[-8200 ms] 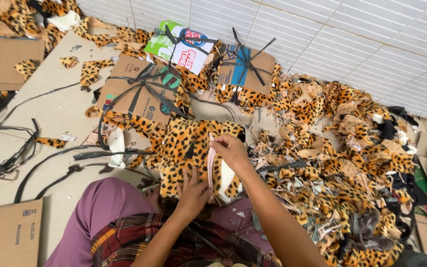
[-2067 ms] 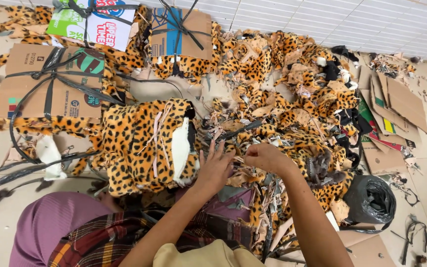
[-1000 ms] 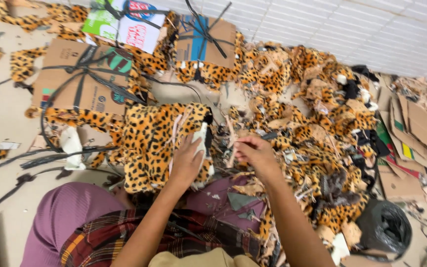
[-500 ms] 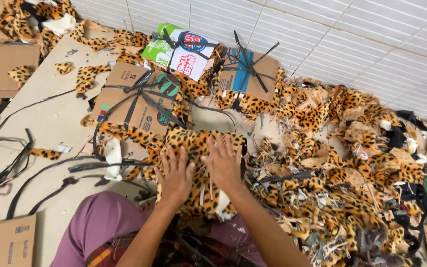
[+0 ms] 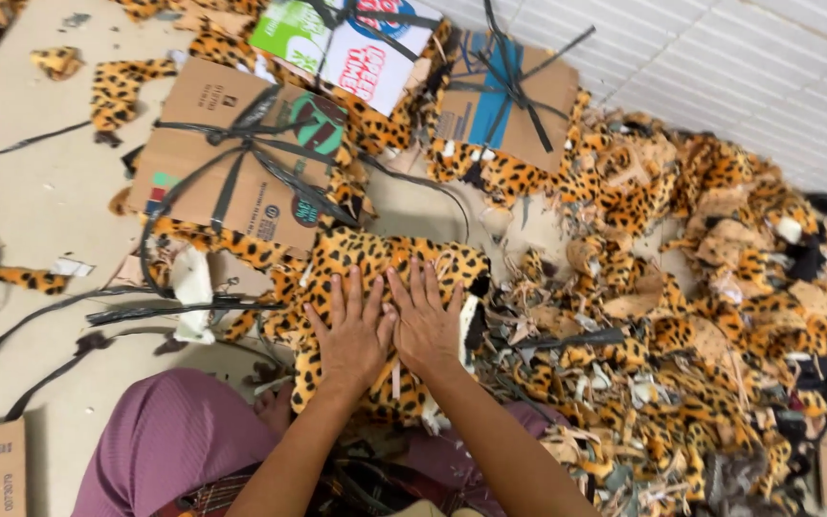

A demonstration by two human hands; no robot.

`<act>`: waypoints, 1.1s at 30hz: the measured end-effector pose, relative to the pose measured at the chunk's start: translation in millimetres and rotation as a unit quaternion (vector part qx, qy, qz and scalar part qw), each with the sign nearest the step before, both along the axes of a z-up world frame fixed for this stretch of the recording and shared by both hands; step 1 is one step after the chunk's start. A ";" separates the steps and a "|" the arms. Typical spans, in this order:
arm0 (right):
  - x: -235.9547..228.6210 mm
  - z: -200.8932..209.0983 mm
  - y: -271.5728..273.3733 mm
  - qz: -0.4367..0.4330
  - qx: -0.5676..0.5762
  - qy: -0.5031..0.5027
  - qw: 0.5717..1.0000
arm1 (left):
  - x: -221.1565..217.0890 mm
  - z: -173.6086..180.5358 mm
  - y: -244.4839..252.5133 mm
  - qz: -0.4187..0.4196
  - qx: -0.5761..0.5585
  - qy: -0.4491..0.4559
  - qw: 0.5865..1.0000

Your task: Assembling leopard-print fabric scraps onto a cardboard template to create a product.

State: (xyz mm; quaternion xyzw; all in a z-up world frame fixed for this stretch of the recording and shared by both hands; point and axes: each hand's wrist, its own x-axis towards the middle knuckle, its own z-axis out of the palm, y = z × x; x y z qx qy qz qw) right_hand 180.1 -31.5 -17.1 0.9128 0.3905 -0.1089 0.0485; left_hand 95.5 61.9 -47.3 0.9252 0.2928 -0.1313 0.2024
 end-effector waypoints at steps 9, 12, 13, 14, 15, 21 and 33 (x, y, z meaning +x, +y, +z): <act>2.0 25.4 -0.5 -0.022 -0.010 0.079 0.997 | -4.4 17.4 -2.7 0.009 -0.001 0.023 1.000; 1.3 2.1 -16.6 -0.009 0.131 0.044 0.990 | -15.9 26.7 -17.3 0.024 -0.024 0.001 0.999; -2.1 10.4 -23.9 -0.017 0.133 0.044 0.990 | -19.1 32.1 -23.2 0.016 -0.022 0.002 1.000; -3.7 18.8 -32.6 -0.001 0.185 0.012 0.983 | -20.6 37.0 -30.5 0.011 -0.023 -0.010 1.000; -5.2 26.9 -40.1 0.015 0.236 -0.022 0.971 | -21.9 41.5 -36.7 0.007 -0.023 -0.022 0.999; 0.5 76.2 -167.7 -0.009 0.155 0.002 0.988 | -12.1 104.1 -122.2 -0.156 -0.081 -0.052 0.983; -22.8 97.1 -287.7 -0.197 -0.096 0.017 0.976 | -18.5 38.9 -216.5 -0.226 -0.173 -0.182 0.941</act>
